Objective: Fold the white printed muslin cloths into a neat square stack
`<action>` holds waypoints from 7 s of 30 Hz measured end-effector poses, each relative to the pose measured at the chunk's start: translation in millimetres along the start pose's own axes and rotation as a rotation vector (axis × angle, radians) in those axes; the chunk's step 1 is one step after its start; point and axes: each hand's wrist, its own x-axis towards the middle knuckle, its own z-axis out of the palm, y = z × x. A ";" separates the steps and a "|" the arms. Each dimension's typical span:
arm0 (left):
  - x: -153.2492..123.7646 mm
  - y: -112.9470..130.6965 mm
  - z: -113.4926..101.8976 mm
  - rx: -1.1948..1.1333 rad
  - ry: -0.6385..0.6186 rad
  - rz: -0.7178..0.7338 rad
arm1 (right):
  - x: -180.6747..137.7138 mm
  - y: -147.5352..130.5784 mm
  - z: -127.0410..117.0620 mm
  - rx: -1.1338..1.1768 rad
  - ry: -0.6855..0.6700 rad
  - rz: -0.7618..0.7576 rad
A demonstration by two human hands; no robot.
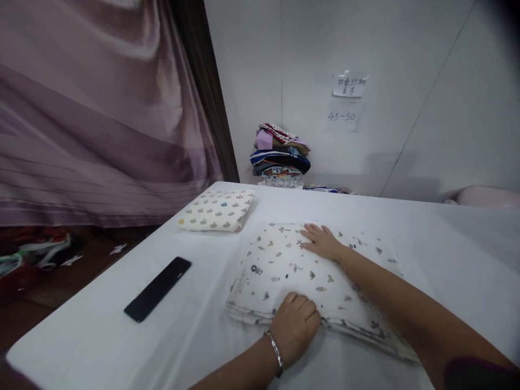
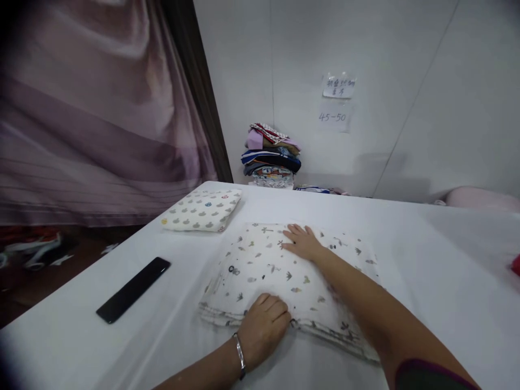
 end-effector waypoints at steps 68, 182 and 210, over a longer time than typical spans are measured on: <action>10.3 -4.0 -11.4 -0.085 -0.096 -0.079 | -275.5 -3.8 30.6 0.058 0.417 0.054; 50.2 49.1 10.9 -0.049 -0.008 0.148 | -270.6 -8.8 49.0 0.071 0.640 -0.020; 54.0 48.0 13.2 -0.186 0.014 0.006 | -253.1 -11.9 41.4 0.067 0.595 0.109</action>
